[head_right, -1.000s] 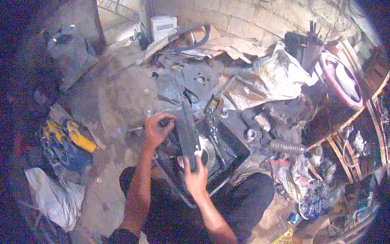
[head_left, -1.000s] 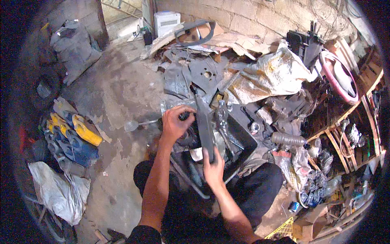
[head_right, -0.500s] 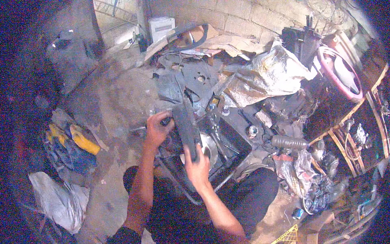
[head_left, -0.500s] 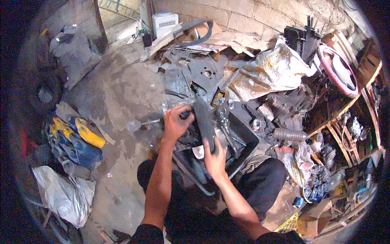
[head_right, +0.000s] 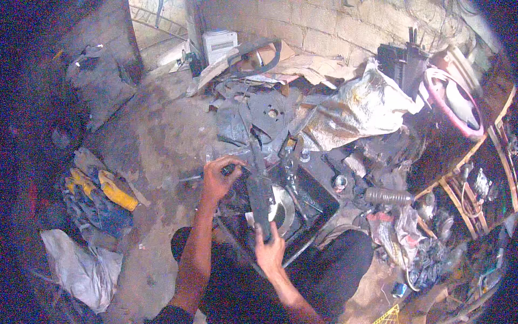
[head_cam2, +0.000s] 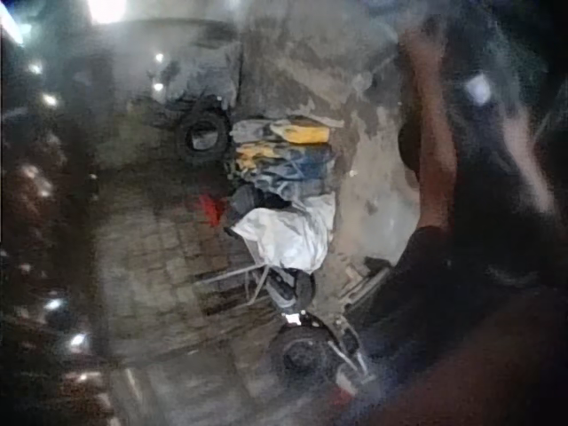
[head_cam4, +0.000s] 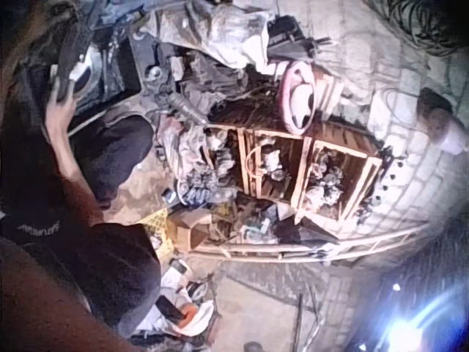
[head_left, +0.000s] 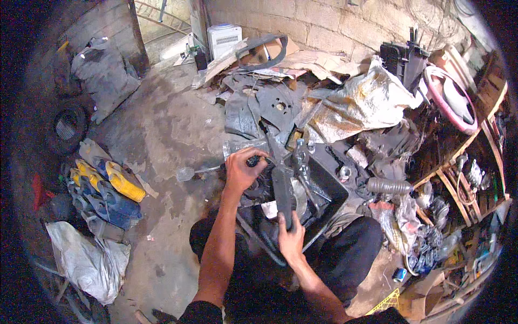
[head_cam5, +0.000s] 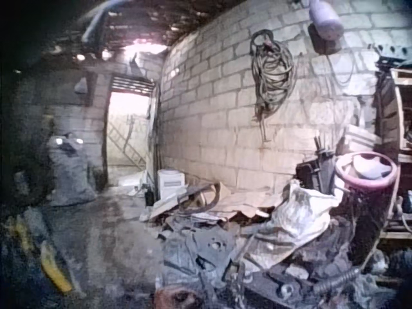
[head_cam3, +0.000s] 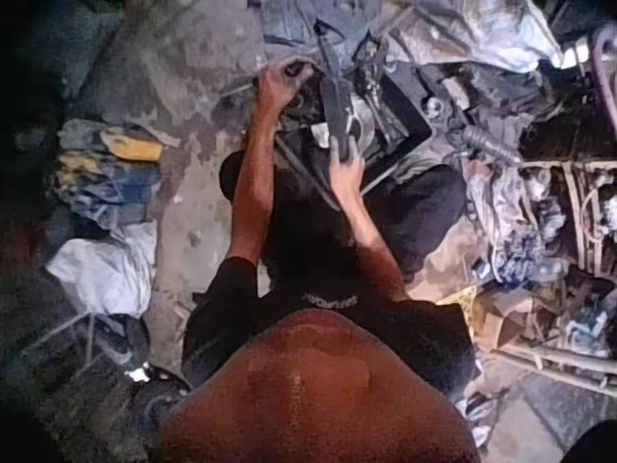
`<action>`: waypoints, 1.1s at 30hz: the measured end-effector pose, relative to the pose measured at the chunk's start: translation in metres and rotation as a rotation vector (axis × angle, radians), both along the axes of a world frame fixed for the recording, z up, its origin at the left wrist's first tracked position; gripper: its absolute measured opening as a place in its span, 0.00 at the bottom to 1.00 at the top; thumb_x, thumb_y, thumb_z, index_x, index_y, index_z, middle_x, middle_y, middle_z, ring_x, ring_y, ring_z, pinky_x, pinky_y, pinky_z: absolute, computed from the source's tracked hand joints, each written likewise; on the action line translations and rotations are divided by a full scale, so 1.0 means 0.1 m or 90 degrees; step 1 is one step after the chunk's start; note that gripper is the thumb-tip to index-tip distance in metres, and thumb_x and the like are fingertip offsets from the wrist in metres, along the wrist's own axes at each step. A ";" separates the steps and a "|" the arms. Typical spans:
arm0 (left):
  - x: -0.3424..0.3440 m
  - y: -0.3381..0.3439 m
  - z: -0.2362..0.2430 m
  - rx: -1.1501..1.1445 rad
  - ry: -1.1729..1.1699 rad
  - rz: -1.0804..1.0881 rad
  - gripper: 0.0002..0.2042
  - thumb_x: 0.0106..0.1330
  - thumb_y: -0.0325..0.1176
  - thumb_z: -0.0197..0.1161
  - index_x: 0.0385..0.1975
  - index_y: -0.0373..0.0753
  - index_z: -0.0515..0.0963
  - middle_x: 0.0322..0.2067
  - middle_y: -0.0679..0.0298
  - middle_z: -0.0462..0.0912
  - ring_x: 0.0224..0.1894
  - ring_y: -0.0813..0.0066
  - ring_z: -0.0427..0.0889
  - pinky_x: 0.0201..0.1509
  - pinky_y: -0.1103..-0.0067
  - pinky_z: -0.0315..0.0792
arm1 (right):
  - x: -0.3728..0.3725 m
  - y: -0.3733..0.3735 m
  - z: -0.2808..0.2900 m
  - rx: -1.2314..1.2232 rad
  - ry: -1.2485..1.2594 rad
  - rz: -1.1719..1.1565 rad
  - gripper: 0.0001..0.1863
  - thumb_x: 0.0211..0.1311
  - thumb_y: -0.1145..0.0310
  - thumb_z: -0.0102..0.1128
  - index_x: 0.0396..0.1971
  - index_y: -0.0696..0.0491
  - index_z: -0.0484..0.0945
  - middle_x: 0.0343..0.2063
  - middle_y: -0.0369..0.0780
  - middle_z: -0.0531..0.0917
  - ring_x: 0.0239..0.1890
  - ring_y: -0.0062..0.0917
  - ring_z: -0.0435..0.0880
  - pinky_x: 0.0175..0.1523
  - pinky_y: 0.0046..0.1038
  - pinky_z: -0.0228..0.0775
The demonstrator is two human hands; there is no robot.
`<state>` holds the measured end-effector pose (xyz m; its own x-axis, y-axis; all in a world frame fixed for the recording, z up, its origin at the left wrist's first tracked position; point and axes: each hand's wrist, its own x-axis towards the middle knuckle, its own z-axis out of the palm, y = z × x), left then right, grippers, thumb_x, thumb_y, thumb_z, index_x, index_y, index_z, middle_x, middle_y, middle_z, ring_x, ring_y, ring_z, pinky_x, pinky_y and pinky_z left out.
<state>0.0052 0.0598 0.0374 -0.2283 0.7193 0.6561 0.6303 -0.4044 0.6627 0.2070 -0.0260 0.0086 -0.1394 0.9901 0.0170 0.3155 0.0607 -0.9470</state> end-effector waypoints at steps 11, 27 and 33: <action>-0.01 0.03 0.03 0.001 0.026 0.025 0.09 0.47 0.28 0.68 0.30 0.37 0.82 0.32 0.59 0.85 0.36 0.62 0.85 0.41 0.73 0.76 | -0.02 0.08 -0.44 0.103 0.011 -0.050 0.23 0.64 0.59 0.59 0.51 0.61 0.75 0.33 0.53 0.84 0.38 0.42 0.86 0.45 0.36 0.75; 0.03 0.04 0.04 -0.045 0.006 0.153 0.06 0.51 0.27 0.67 0.29 0.43 0.83 0.32 0.62 0.86 0.37 0.64 0.85 0.41 0.74 0.76 | -0.06 0.37 -0.27 0.058 -0.131 0.015 0.26 0.64 0.54 0.57 0.50 0.62 0.75 0.33 0.54 0.84 0.36 0.44 0.85 0.44 0.37 0.75; 0.11 0.03 0.04 0.005 0.030 0.074 0.05 0.50 0.28 0.67 0.28 0.42 0.83 0.31 0.62 0.86 0.36 0.64 0.85 0.41 0.74 0.76 | 0.05 0.20 -0.21 0.076 -0.021 -0.009 0.20 0.64 0.59 0.58 0.47 0.61 0.77 0.34 0.51 0.85 0.39 0.40 0.86 0.46 0.37 0.75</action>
<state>0.0158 0.0627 0.0411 -0.2783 0.6848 0.6735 0.7034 -0.3322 0.6284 0.2123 -0.0064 -0.0129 -0.1276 0.9832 0.1306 0.3480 0.1677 -0.9224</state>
